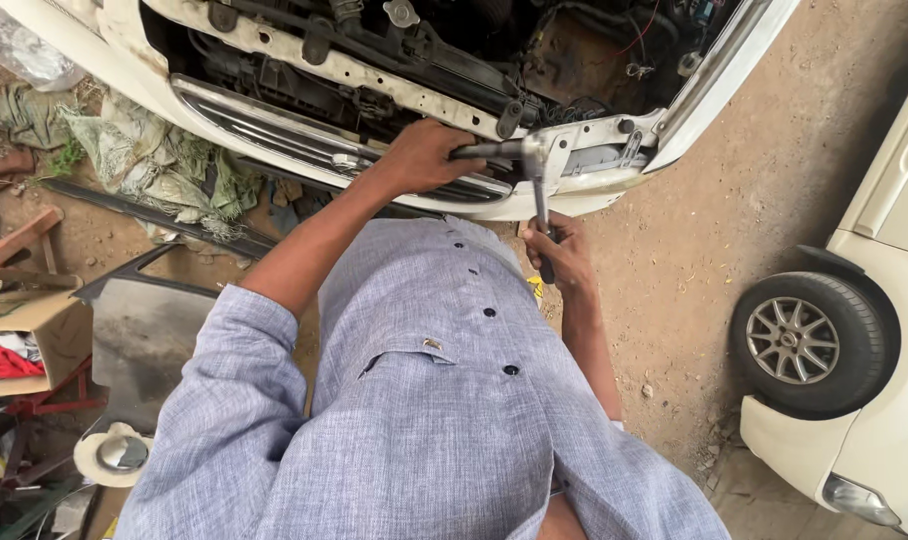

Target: The person uses a socket wrench to loosen and remove bolts from the engine bay of a vehicle, then opens the fuse box cover and manipulates electrical fuses by hand.

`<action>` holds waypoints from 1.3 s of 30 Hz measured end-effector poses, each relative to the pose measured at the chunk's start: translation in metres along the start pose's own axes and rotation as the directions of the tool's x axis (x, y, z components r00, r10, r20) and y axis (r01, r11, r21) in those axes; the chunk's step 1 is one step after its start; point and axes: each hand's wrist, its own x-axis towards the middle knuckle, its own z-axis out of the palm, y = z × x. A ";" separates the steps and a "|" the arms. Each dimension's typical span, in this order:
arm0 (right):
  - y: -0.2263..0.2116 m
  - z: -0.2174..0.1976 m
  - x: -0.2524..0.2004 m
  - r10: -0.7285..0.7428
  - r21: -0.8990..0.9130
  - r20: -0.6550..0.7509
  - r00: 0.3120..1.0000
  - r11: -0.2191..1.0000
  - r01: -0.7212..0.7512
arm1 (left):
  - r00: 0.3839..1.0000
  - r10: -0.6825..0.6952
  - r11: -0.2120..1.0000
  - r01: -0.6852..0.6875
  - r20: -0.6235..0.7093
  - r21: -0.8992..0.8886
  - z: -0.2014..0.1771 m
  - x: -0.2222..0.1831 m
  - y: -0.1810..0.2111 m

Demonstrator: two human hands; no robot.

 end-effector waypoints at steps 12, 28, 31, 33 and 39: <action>-0.017 0.050 -0.009 -0.138 -0.031 0.005 0.990 0.990 0.138 | 0.995 0.030 0.999 -0.032 0.090 0.015 -0.064 -0.022 -0.012; -0.050 0.028 -0.003 -0.074 -0.058 0.094 0.993 0.995 0.080 | 0.983 -0.080 0.969 0.115 0.162 -0.219 -0.055 -0.045 -0.010; -0.059 0.006 -0.001 -0.154 -0.198 0.205 0.966 0.961 0.195 | 0.880 -0.137 0.896 0.306 0.456 -0.322 -0.058 -0.056 -0.008; -0.065 0.001 0.002 -0.172 -0.205 0.237 0.956 0.953 0.222 | 0.988 0.137 0.990 -0.134 -0.069 0.042 -0.041 -0.061 -0.002; -0.076 0.007 0.011 -0.100 -0.133 0.245 0.964 0.982 0.136 | 0.755 0.316 0.839 0.059 -0.574 0.541 -0.028 -0.067 0.013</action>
